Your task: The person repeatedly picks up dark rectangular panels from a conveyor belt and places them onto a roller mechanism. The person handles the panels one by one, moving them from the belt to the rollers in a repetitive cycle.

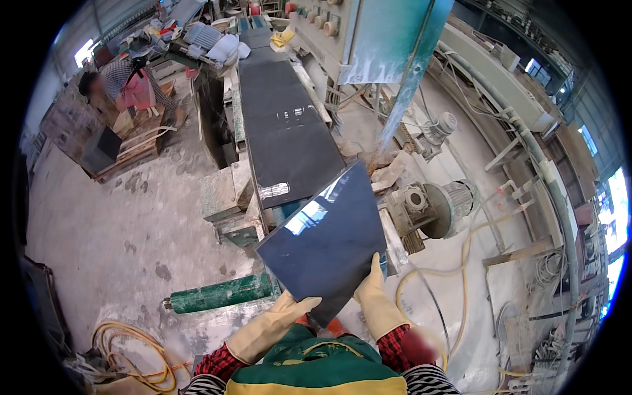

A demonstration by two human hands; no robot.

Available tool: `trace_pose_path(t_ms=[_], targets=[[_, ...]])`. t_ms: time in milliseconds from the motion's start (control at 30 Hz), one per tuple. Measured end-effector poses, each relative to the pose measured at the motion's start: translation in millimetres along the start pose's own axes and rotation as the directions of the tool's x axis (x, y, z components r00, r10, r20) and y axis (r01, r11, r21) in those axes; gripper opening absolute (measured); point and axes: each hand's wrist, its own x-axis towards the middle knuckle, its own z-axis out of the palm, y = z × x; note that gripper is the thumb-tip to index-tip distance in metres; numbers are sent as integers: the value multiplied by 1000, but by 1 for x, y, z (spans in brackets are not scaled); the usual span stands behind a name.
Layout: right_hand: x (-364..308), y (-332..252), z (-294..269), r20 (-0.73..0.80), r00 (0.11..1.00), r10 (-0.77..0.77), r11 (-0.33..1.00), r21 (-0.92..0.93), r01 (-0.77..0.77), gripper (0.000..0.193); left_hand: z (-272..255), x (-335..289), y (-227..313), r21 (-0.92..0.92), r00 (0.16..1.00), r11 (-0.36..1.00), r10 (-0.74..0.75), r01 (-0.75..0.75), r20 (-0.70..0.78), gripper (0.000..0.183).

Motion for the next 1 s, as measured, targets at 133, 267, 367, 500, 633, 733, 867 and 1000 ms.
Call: trace_pose_path(t_ms=[133,267,367,500,633,733,867,1000], targets=[[2,2,-10,59,997,-59,998,34,57,67,-13,5,1,16,999,1000,25,-26,46,53],[-21,-3,-6,201,977,-65,995,90,48,65,-8,4,15,-109,999,994,33,-29,34,50],[-15,-8,-24,257,957,-133,983,-89,160,62,-7,8,15,-73,999,997,21,-18,44,47],[-34,-29,-11,98,995,-1,834,-549,55,62,-22,20,2,-54,997,998,29,-25,77,44],[-21,-25,-8,32,997,66,799,-600,-34,71,-19,21,6,-29,999,1000,11,-13,-48,48],[-13,-31,-17,14,996,87,726,-686,-54,71,-20,23,-1,1,996,998,61,-61,-63,47],[-38,-69,1,-50,999,-15,209,-977,-46,63,-19,21,0,-6,997,999,48,-48,-61,54],[-57,-77,34,597,536,-597,-220,-765,606,41,-4,14,18,-6,999,1000,7,-7,-53,62]])
